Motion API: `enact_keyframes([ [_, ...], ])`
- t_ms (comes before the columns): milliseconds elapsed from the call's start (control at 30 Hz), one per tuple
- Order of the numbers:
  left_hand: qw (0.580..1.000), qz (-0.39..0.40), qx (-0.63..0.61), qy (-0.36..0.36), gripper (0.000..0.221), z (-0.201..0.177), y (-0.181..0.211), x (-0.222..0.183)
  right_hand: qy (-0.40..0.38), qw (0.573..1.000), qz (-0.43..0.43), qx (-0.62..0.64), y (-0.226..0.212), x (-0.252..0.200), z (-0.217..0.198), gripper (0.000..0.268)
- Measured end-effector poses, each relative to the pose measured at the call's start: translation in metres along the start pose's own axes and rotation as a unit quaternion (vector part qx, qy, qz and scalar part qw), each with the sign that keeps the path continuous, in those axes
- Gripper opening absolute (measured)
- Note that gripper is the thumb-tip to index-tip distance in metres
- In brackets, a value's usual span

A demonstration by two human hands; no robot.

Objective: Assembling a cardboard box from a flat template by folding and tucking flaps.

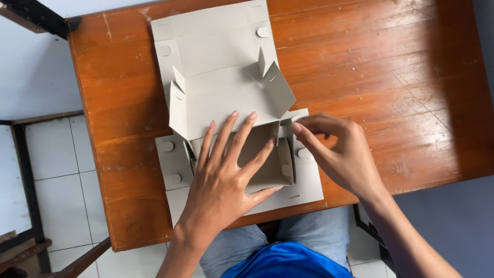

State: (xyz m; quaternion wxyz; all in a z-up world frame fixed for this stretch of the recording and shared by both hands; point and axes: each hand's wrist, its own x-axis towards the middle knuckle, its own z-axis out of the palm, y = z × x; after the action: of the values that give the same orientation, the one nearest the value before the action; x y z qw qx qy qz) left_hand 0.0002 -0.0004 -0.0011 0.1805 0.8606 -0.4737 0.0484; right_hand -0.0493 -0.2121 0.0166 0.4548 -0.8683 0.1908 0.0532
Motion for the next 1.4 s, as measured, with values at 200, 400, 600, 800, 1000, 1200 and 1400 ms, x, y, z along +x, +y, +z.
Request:
enact_keyframes([
  [200, 1.0, 0.0, -0.014, -0.002, 0.07, 0.001, -0.001, -0.003, 0.06, 0.994, -0.023, -0.088, -0.01, -0.02, 0.011, 0.021],
  [400, 1.0, -0.005, -0.027, 0.004, 0.073, 0.004, -0.003, -0.006, 0.033, 0.981, -0.026, -0.188, -0.009, -0.021, 0.009, 0.016],
  [600, 0.998, 0.002, -0.05, 0.023, 0.061, 0.006, -0.005, -0.006, 0.037, 0.978, 0.06, -0.196, -0.012, -0.022, 0.014, 0.022],
  [800, 0.999, 0.001, -0.041, 0.027, 0.068, 0.007, -0.004, -0.006, 0.115, 0.946, -0.105, -0.286, -0.001, -0.025, 0.024, 0.009],
  [1000, 0.999, -0.001, -0.039, 0.02, 0.071, 0.009, -0.004, -0.006, 0.103, 0.953, -0.075, -0.273, -0.004, -0.025, 0.028, 0.024],
  [1200, 0.998, 0.002, -0.052, 0.023, 0.061, 0.01, -0.004, -0.004, 0.11, 0.949, -0.143, -0.258, -0.009, -0.03, 0.034, 0.027],
  [1400, 0.999, -0.003, -0.05, 0.022, 0.065, 0.012, -0.004, -0.005, 0.115, 0.941, -0.164, -0.274, -0.01, -0.034, 0.034, 0.026],
])
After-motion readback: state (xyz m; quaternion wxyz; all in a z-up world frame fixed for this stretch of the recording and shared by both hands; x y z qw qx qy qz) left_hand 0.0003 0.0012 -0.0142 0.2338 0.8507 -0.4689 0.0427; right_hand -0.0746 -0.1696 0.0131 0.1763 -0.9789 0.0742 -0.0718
